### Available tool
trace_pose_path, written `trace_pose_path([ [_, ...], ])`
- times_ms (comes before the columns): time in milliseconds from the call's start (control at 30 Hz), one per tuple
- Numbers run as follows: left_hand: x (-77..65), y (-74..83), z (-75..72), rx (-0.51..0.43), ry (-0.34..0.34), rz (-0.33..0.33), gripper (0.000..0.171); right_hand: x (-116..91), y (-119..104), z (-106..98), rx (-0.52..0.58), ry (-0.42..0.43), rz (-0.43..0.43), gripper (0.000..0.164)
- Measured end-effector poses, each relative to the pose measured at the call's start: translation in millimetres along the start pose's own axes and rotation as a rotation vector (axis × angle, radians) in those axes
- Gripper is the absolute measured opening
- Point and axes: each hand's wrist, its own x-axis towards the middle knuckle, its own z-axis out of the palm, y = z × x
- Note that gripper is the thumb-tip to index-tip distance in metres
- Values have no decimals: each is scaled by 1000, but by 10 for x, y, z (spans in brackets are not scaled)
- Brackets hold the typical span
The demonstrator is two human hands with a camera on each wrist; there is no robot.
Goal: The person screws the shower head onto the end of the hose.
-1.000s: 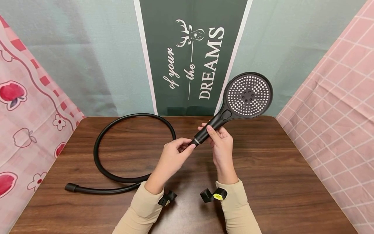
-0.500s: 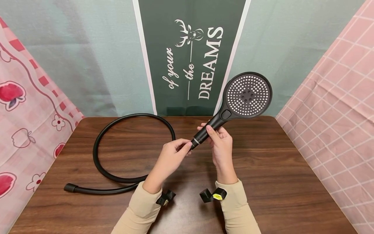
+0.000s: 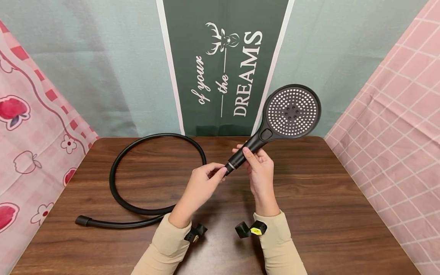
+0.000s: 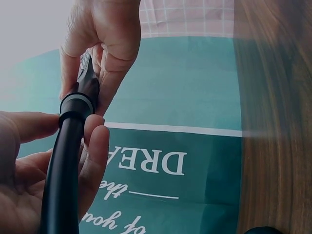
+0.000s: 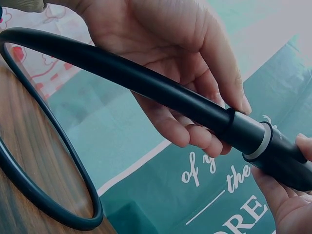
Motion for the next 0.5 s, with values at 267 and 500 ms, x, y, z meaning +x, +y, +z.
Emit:
trace_pose_path([
  [267, -5, 10, 8, 0, 13, 20, 25, 1, -5, 1, 3, 3, 9, 13],
  [500, -2, 10, 18, 5, 41, 48, 22, 2, -1, 3, 6, 7, 7, 12],
])
